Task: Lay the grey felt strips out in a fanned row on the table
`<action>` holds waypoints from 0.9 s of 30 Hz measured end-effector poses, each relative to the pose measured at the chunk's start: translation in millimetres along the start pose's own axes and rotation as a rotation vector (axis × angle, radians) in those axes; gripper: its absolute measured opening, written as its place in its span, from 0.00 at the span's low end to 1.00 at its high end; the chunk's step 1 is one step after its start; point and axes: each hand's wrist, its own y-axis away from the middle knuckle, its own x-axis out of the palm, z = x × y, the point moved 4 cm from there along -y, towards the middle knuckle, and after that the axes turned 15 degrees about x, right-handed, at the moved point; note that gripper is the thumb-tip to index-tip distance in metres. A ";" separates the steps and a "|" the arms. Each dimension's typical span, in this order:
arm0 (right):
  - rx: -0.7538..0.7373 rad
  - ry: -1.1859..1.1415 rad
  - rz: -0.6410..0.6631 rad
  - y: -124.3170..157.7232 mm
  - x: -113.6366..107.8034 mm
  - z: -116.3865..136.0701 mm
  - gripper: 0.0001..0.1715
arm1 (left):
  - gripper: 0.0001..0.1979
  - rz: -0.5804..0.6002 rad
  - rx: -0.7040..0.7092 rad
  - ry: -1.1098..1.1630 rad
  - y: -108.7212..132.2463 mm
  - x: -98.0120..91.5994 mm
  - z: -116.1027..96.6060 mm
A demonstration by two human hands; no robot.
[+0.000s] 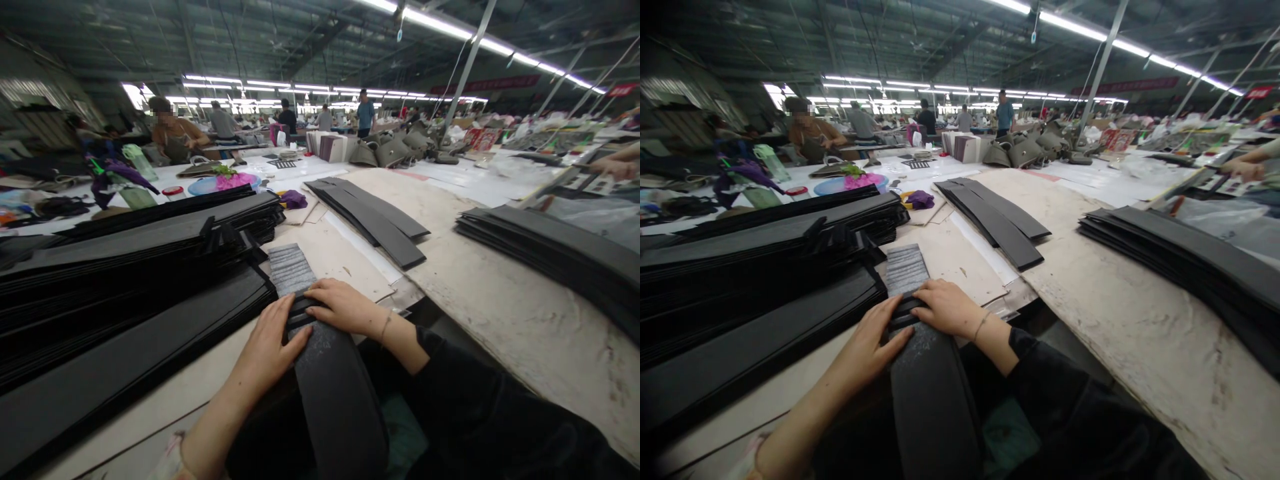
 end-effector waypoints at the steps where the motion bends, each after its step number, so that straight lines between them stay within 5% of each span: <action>1: 0.017 0.000 0.007 -2.6 -1.4 -3.0 0.19 | 0.29 -0.003 -0.014 0.005 0.5 2.4 0.7; 8: 0.320 -0.060 -0.043 -32.5 0.7 -26.0 0.20 | 0.30 0.009 -0.065 0.015 -0.4 3.2 6.5; 13: 0.432 -0.611 0.100 -31.6 3.7 -30.6 0.23 | 0.31 0.013 -0.087 0.033 0.4 1.5 6.9; 17: 0.487 -1.049 0.382 11.6 -1.0 -30.0 0.27 | 0.30 -0.022 -0.084 0.040 1.1 -0.2 4.4; 23: 0.452 -1.115 0.822 114.1 13.2 -0.9 0.24 | 0.29 -0.011 -0.071 0.002 0.9 1.7 -1.3; 27: 0.454 -1.077 0.750 144.2 38.6 30.8 0.23 | 0.28 -0.021 -0.068 -0.009 1.0 2.5 -1.5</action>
